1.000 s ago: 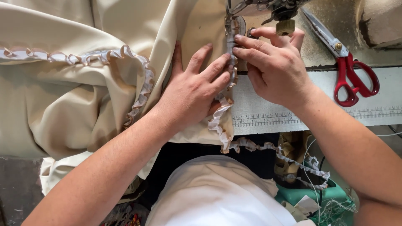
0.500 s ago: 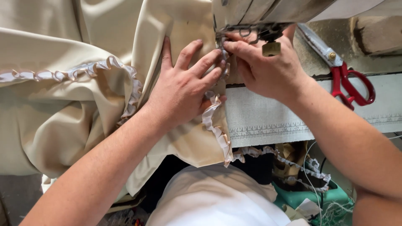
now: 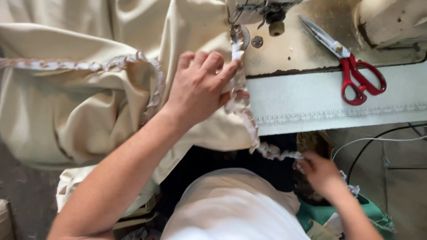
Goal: Sewing a ruffled white trim onto the edge of a large piece of beige fabric using an industrial sewing machine.
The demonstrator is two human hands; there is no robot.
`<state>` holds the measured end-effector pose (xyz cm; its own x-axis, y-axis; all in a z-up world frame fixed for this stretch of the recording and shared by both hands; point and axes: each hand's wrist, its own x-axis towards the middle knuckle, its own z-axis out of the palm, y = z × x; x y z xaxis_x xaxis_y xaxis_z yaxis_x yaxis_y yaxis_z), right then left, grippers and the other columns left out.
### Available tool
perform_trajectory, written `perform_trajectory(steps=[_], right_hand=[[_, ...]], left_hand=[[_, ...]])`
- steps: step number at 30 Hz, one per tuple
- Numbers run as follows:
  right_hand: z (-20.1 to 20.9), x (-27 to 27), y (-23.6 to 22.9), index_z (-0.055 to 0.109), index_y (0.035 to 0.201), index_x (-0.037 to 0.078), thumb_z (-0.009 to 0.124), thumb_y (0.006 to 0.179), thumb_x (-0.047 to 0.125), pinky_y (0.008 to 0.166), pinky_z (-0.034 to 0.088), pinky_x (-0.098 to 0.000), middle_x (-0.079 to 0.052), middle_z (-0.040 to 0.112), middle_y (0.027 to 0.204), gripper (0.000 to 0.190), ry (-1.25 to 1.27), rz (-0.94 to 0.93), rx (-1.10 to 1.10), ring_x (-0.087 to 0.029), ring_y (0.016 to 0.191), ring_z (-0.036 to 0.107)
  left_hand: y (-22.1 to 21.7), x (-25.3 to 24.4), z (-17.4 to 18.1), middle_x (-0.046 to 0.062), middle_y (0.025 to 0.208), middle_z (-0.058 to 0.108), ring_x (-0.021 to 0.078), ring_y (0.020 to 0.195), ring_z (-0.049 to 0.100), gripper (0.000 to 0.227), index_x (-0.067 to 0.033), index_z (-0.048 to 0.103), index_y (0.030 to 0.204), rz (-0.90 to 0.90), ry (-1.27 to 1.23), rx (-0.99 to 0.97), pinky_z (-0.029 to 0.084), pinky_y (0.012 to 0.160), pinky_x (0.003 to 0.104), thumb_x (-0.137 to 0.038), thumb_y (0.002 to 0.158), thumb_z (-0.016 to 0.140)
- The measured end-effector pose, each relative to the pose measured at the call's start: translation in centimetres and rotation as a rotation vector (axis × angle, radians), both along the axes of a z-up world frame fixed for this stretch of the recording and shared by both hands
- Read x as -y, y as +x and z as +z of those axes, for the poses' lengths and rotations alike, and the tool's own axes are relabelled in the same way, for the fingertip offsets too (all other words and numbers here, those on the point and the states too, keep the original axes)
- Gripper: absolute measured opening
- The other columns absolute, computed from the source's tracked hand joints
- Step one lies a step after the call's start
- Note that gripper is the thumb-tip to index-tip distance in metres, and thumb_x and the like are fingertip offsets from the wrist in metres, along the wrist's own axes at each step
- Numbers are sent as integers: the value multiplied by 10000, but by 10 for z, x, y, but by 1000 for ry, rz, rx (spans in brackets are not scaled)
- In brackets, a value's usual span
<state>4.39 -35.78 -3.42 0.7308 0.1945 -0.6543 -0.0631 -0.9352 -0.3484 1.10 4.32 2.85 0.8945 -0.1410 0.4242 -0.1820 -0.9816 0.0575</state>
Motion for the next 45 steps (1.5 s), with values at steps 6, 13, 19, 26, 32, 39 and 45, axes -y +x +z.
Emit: perform_trajectory(steps=[6,13,19,26,32,39,45], right_hand=[[185,-56,-6,775,1067,-35,571,991,-32,637,744,-546,-216,827,882,218,1210,-71,-297,-381,752,848],[260,-175,-93,561,1157,-167,602,1055,-84,1028,692,-562,-417,639,1267,138,1724,324,-819,-436,1118,728],[143,-167,-132,716,1136,160,718,901,231,865,516,-499,-153,716,1247,246,851,1619,352,-342,1069,681],[172,-181,2,653,1407,142,584,1033,356,856,705,-409,-90,687,1427,436,278,709,250,-233,1104,756],[109,-194,67,662,1419,100,788,1005,236,660,603,-469,-103,640,1372,454,483,824,950,-325,1120,704],[124,-219,82,703,1374,194,770,890,17,835,564,-351,-94,642,1461,520,487,1444,1286,-225,1008,665],[136,-219,96,705,875,258,784,881,27,700,505,-315,79,705,965,245,444,1692,1358,-166,834,648]], left_hand=[[-38,39,32,248,1200,764,325,1003,776,292,-32,601,1370,-62,-1924,-164,668,820,347,-39,1101,486],[-75,-24,-25,316,1486,542,379,1258,686,378,103,481,1472,-921,-2898,-689,568,1137,515,17,1107,522],[-113,-12,81,269,1117,740,543,1033,687,700,-200,390,1668,809,-247,-740,529,856,646,-203,970,450],[-120,19,70,119,1084,815,236,696,691,249,-87,786,1311,406,70,417,508,555,388,-43,1068,753],[-109,64,82,190,1118,674,335,941,651,239,64,679,887,-203,-176,437,617,818,464,-7,1069,541],[-99,71,73,147,977,639,302,978,643,300,18,696,887,-437,-48,387,620,905,402,2,1074,462],[-92,71,69,104,1026,607,300,991,628,122,-68,667,1015,-492,-102,288,571,923,407,-54,1053,552]])
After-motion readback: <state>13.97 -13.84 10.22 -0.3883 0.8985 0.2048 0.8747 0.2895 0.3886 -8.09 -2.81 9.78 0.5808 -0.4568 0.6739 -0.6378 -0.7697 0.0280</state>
